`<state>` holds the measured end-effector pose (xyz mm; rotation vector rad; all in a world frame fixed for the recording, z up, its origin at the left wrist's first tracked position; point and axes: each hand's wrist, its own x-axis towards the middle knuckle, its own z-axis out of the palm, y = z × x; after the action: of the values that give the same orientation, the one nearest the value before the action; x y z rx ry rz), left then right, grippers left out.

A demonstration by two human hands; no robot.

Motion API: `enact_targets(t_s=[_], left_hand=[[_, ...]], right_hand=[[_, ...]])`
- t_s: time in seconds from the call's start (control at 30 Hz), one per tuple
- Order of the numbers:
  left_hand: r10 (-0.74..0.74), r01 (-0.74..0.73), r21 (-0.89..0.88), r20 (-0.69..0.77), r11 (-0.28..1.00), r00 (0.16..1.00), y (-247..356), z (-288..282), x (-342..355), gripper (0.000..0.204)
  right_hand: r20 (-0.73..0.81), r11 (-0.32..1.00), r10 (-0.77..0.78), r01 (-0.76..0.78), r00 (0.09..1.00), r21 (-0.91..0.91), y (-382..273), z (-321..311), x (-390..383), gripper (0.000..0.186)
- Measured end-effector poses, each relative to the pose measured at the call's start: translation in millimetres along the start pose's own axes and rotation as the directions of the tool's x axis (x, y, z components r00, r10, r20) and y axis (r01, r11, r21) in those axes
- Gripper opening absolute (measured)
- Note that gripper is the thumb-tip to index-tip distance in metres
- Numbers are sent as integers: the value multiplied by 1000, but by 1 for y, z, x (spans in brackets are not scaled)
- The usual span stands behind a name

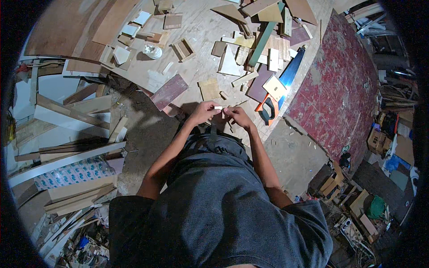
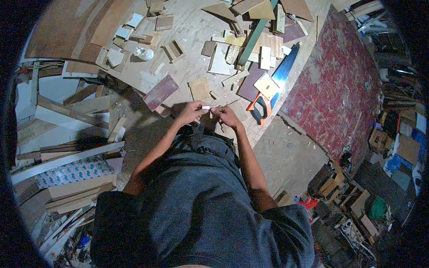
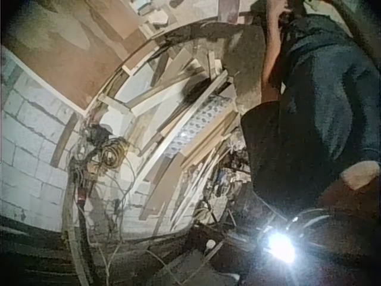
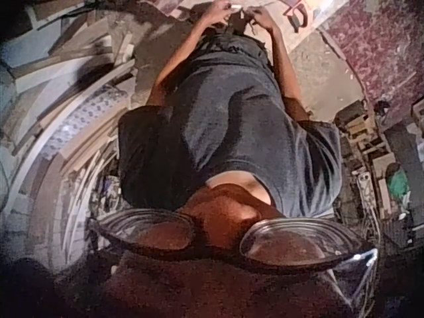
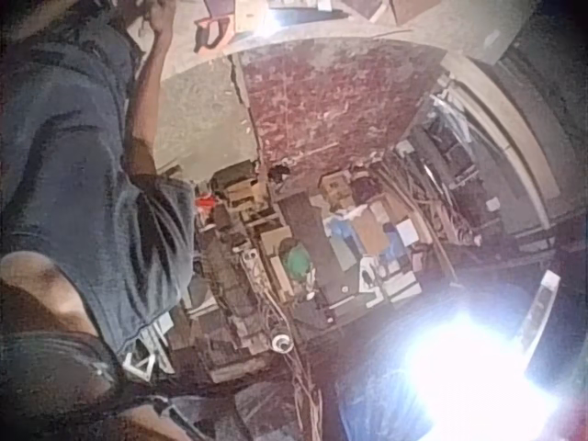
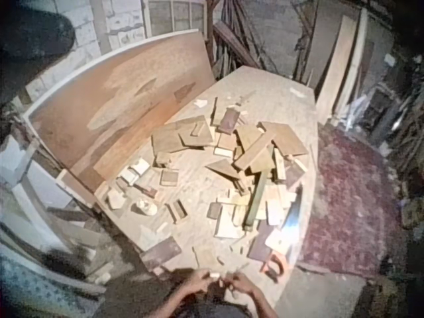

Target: Measuring wood scraps with a ruler and cutting a piece with a hand saw in a workshop.

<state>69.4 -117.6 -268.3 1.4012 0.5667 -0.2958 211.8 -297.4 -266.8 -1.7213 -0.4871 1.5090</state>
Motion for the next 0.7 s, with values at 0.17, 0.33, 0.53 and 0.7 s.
enact_targets(t_s=[0.17, 0.33, 0.53, 0.7], left_hand=[[44, -40, 21, -197, 999, 979, -10, -18, 2, 28], [36, -45, -32, -241, 998, 970, -18, -25, 1, 29], [116, -159, -104, -335, 982, 935, -23, -31, 12, 28], [186, -211, -33, -353, 977, 917, -38, -39, 25, 31]], right_hand=[[-35, 984, -103, 107, 994, 145, 5, 12, 9, 31], [-88, 987, -65, 77, 994, 139, -2, 14, 33, 22], [-130, 960, -255, 235, 958, -151, -10, 19, 62, 26], [-128, 974, -224, 226, 966, 6, -5, 17, 74, 18]])
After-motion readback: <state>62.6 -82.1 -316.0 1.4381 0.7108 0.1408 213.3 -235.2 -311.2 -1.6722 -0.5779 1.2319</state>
